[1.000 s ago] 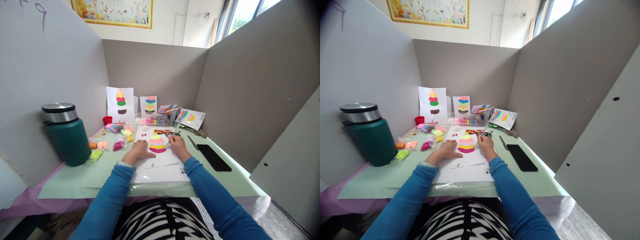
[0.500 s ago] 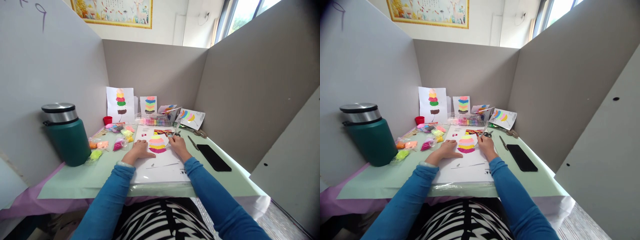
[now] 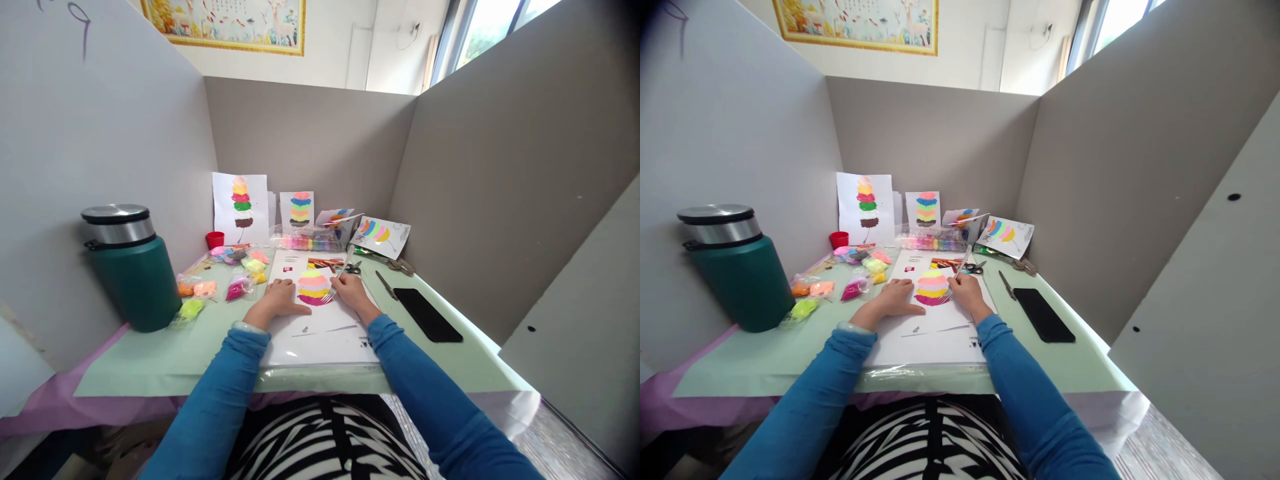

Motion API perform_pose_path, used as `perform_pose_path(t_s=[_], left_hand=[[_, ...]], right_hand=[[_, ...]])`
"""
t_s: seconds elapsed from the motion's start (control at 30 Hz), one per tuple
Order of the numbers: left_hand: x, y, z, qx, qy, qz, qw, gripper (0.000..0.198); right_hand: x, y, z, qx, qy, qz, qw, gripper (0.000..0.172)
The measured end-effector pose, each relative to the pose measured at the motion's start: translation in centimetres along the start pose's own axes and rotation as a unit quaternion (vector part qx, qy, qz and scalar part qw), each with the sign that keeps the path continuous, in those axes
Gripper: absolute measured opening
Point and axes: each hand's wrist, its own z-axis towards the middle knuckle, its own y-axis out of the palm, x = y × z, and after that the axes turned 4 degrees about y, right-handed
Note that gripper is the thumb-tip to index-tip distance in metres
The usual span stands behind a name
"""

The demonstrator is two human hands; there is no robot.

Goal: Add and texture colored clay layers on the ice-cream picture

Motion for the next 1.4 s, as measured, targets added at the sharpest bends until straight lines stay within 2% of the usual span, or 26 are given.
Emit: perform_pose_path(t_s=[0.23,0.4,0.47,0.57,0.67,0.87,1.0,1.23,1.4], left_hand=[[0.0,-0.1,-0.1,-0.003,-0.003,-0.004,1.0,0.082],[-0.2,0.1,0.1,0.002,0.006,-0.002,1.0,0.081],[-0.1,0.1,0.0,0.003,0.003,-0.001,1.0,0.081],[0.1,-0.1,-0.2,0.002,-0.002,-0.001,1.0,0.08],[0.3,-0.3,-0.4,0.0,-0.003,-0.004,1.0,0.08],[0.0,0.0,-0.1,0.003,0.003,0.003,1.0,0.081],[-0.3,0.3,0.2,0.012,0.011,0.003,1.0,0.083],[-0.1,0.2,0.1,0.01,0.005,0.004,1.0,0.083],[-0.2,0.3,0.2,0.011,0.007,0.005,1.0,0.084]], right_hand=[[0.6,0.0,0.8,0.042,0.041,-0.074,0.996,0.031],[0.9,-0.5,1.0,0.078,0.064,-0.082,0.991,0.03],[0.8,-0.4,0.8,0.074,0.057,-0.058,0.994,0.031],[0.3,0.1,0.4,0.033,0.034,-0.012,0.999,0.032],[-0.1,0.4,0.1,0.003,0.015,-0.014,1.0,0.032],[0.4,-0.4,0.6,0.044,0.068,-0.1,0.992,0.032],[0.6,-0.7,0.7,0.069,0.079,-0.11,0.988,0.032],[-0.6,0.5,-0.1,0.009,0.019,-0.053,0.998,0.031],[-0.1,-0.1,0.3,0.036,0.064,-0.106,0.992,0.032]])
